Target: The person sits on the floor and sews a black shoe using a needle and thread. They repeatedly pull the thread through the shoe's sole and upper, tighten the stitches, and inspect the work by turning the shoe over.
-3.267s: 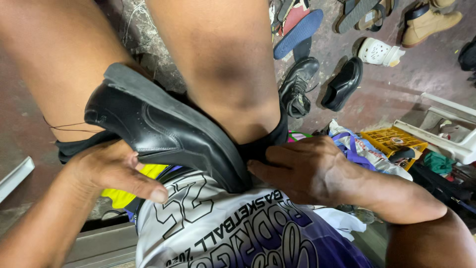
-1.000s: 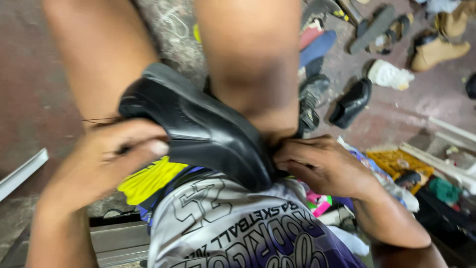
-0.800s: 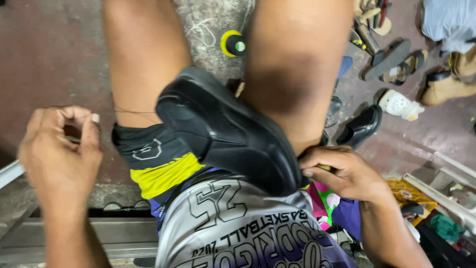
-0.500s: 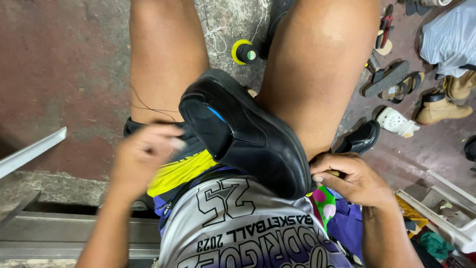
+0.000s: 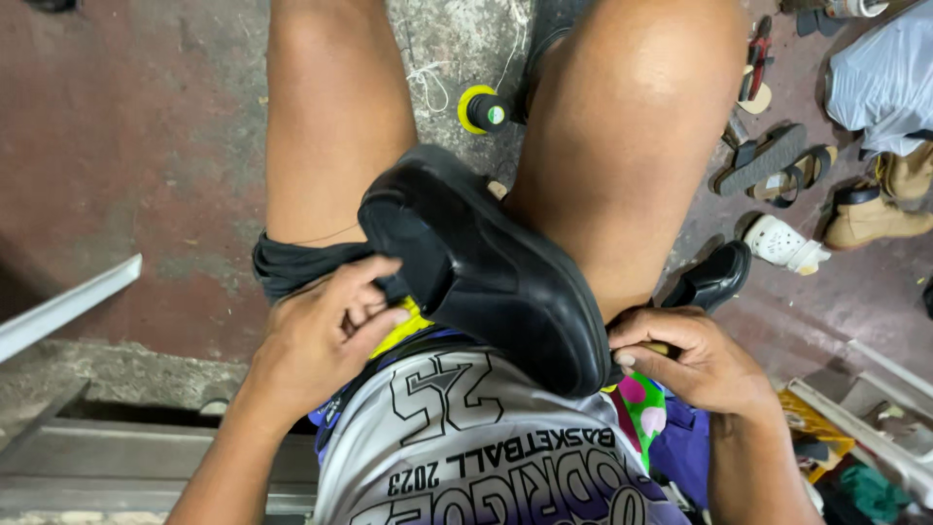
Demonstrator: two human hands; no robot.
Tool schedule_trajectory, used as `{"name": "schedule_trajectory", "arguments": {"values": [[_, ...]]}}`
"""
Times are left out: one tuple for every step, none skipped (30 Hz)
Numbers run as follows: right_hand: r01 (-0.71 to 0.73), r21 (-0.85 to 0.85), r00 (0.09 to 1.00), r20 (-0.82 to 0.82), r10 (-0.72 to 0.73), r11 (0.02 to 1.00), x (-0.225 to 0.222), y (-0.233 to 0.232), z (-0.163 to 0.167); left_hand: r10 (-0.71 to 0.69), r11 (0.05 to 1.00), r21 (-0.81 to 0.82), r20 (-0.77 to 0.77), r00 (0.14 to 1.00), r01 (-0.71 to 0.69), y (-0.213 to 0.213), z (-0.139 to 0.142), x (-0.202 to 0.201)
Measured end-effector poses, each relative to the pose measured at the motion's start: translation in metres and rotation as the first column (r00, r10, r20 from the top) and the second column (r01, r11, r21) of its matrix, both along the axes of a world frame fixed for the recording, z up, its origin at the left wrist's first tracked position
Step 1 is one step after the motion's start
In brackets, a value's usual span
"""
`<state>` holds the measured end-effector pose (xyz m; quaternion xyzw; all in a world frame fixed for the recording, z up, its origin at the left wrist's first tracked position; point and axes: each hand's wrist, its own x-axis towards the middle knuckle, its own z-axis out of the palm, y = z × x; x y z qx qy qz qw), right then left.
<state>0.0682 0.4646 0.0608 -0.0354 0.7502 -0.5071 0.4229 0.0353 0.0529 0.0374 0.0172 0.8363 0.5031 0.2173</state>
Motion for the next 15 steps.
{"name": "schedule_trajectory", "arguments": {"values": [[0.025, 0.004, 1.0, 0.011, -0.025, 1.0, 0.001, 0.001, 0.001, 0.05, 0.998, -0.028, 0.078, 0.996, -0.048, 0.0, -0.002, 0.001], [0.019, -0.006, 1.0, -0.013, -0.019, 1.0, 0.002, 0.002, 0.001, 0.092, 0.995, -0.058, 0.162, 0.982, -0.083, -0.002, -0.005, 0.003], [0.009, -0.015, 0.999, -0.031, -0.01, 1.0, 0.003, 0.003, 0.001, 0.036, 0.997, -0.071, 0.153, 0.988, -0.025, -0.008, -0.008, 0.004], [-0.01, -0.025, 0.999, -0.051, 0.009, 1.0, 0.004, 0.005, 0.002, -0.01, 0.996, -0.086, 0.143, 0.99, 0.022, -0.016, -0.01, 0.006], [-0.009, -0.026, 0.998, -0.069, 0.008, 1.0, 0.005, 0.008, 0.003, -0.046, 0.993, -0.103, 0.129, 0.991, 0.059, -0.021, -0.012, 0.008], [-0.01, -0.025, 0.996, -0.092, 0.007, 1.0, 0.007, 0.01, 0.004, -0.017, 1.0, 0.003, 0.121, 0.993, 0.016, -0.025, -0.014, 0.009], [-0.002, -0.023, 0.993, -0.115, -0.001, 1.0, 0.009, 0.011, 0.005, 0.005, 0.994, 0.11, 0.116, 0.993, -0.018, -0.029, -0.015, 0.009], [0.044, 0.019, 0.998, -0.04, -0.043, 0.999, 0.011, 0.012, 0.005, 0.018, 0.975, 0.217, 0.115, 0.993, -0.043, -0.03, -0.016, 0.008], [0.092, 0.066, 0.995, 0.036, -0.094, 0.994, 0.014, 0.012, 0.007, 0.092, 0.887, 0.42, 0.25, 0.964, -0.194, -0.029, -0.018, 0.005], [0.135, 0.114, 0.983, 0.109, -0.148, 0.984, 0.017, 0.012, 0.008, 0.129, 0.741, 0.57, 0.398, 0.908, -0.355, -0.027, -0.019, 0.001], [0.17, 0.069, 0.984, 0.05, -0.174, 0.983, 0.02, 0.011, 0.009, 0.129, 0.55, 0.655, 0.547, 0.827, -0.518, -0.023, -0.02, -0.004], [0.197, 0.022, 0.98, -0.008, -0.197, 0.98, 0.023, 0.01, 0.01, 0.071, 0.426, 0.692, 0.617, 0.784, -0.583, -0.017, -0.022, -0.009], [0.219, -0.028, 0.973, -0.063, -0.22, 0.975, 0.025, 0.008, 0.012, 0.003, 0.298, 0.702, 0.677, 0.736, -0.647, -0.011, -0.023, -0.015], [0.216, -0.026, 0.972, -0.095, -0.217, 0.976, 0.027, 0.008, 0.013, -0.073, 0.168, 0.686, 0.724, 0.685, -0.708, -0.004, -0.024, -0.02], [0.211, -0.026, 0.969, -0.128, -0.213, 0.977, 0.027, 0.007, 0.014, -0.015, 0.46, 0.632, 0.707, 0.707, -0.623, 0.005, -0.026, -0.025]]}}
